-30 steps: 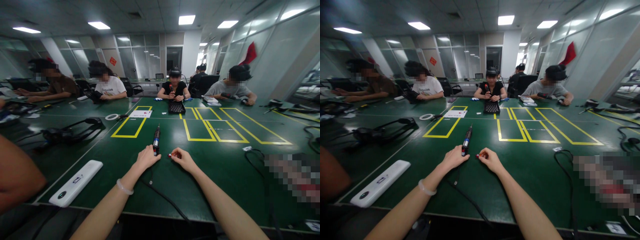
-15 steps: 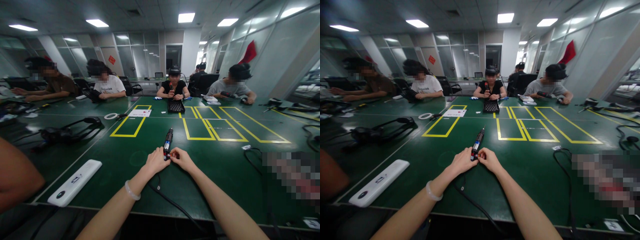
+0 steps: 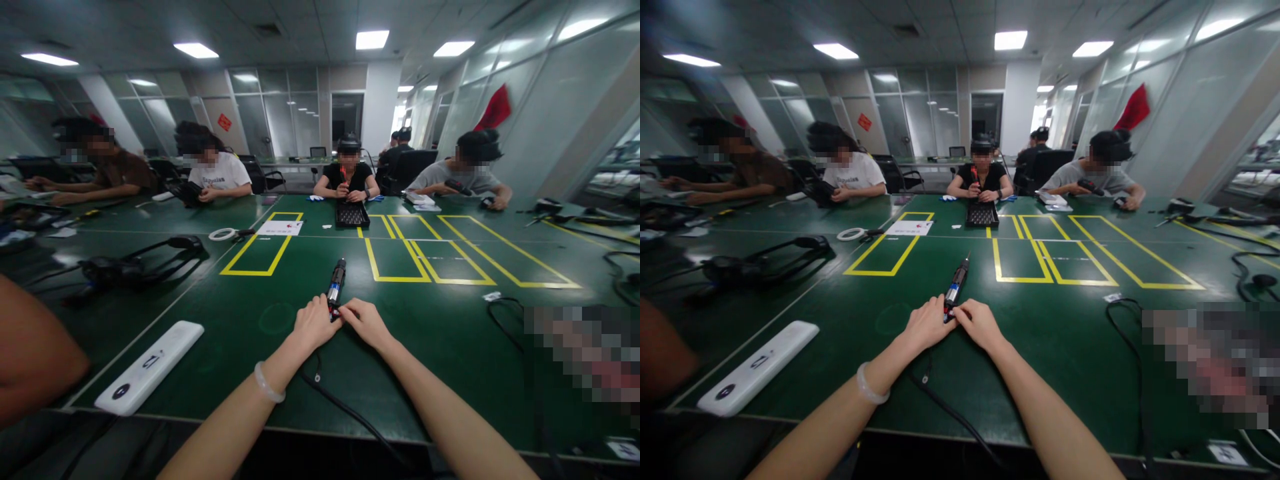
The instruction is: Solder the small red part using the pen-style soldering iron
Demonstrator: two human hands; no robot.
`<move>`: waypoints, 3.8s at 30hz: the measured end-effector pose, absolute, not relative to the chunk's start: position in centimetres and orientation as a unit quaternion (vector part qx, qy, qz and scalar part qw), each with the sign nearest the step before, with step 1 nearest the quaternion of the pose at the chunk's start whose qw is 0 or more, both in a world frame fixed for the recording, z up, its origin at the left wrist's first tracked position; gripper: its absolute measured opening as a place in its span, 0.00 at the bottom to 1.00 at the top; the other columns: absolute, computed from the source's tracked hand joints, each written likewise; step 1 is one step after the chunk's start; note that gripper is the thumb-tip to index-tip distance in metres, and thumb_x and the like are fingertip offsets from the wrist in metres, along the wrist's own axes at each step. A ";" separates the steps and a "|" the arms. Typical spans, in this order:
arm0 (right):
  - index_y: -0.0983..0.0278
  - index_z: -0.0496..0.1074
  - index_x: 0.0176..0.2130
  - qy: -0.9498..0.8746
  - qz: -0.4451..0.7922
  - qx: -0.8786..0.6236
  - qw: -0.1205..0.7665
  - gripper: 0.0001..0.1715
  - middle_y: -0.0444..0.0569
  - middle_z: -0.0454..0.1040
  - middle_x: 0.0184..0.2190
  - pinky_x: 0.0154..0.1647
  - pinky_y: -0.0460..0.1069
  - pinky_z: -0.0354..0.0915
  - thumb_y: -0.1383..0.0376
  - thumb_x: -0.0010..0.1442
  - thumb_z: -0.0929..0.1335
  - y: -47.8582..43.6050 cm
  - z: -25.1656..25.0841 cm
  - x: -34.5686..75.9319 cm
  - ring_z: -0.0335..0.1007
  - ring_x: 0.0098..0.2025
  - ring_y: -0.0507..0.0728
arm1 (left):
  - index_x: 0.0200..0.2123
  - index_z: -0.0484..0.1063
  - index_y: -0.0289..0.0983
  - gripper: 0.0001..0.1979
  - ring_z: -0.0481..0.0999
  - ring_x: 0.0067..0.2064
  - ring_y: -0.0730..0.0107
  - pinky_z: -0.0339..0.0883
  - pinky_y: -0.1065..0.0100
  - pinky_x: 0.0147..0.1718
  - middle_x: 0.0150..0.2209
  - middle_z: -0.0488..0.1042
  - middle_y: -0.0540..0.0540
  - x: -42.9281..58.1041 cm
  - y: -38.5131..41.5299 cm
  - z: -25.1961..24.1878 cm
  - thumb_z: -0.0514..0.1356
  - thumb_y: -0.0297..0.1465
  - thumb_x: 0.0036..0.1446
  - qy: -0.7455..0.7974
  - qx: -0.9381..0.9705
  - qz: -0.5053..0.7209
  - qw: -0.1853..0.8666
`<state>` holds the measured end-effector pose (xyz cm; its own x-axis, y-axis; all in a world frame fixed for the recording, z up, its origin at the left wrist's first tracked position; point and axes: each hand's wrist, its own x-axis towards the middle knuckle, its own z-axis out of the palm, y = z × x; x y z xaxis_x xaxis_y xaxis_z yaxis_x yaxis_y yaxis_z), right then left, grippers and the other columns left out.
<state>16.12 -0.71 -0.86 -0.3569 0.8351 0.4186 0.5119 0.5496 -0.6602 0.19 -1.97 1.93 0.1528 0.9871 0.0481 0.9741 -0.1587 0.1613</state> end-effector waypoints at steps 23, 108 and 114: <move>0.64 0.74 0.39 -0.760 0.286 -0.411 0.413 0.18 0.48 0.75 0.32 0.39 0.46 0.63 0.59 0.67 0.59 0.2 -1.7 17.5 0.71 0.36 0.54 | 0.47 0.64 0.35 0.25 0.71 0.46 0.51 0.64 0.59 0.39 0.45 0.69 0.36 -1.9 -1.2 2.3 0.49 0.49 0.56 0.654 0.755 0.046 -0.001; 0.64 0.66 0.40 -0.659 0.525 -0.316 0.437 0.18 0.42 0.69 0.27 0.28 0.45 0.60 0.56 0.54 0.70 0.4 -2.0 16.9 0.65 0.27 0.50 | 0.39 0.66 0.37 0.11 0.72 0.34 0.72 0.64 0.71 0.34 0.33 0.73 0.50 -1.1 -1.2 1.6 0.54 0.39 0.59 0.422 0.773 0.344 0.325; 0.65 0.68 0.38 -0.665 0.508 -0.337 0.432 0.15 0.43 0.70 0.28 0.28 0.45 0.58 0.57 0.55 0.70 0.6 -2.3 17.4 0.64 0.28 0.50 | 0.40 0.67 0.39 0.13 0.71 0.45 0.66 0.64 0.65 0.45 0.43 0.72 0.46 -2.9 -0.1 2.5 0.51 0.41 0.60 0.469 0.816 0.300 0.153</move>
<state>17.36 0.57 -2.35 -0.3988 0.8872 0.2318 0.0095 0.2568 -0.9664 -2.94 -0.09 2.45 0.3802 0.8575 0.3466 0.6734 -0.5135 0.5319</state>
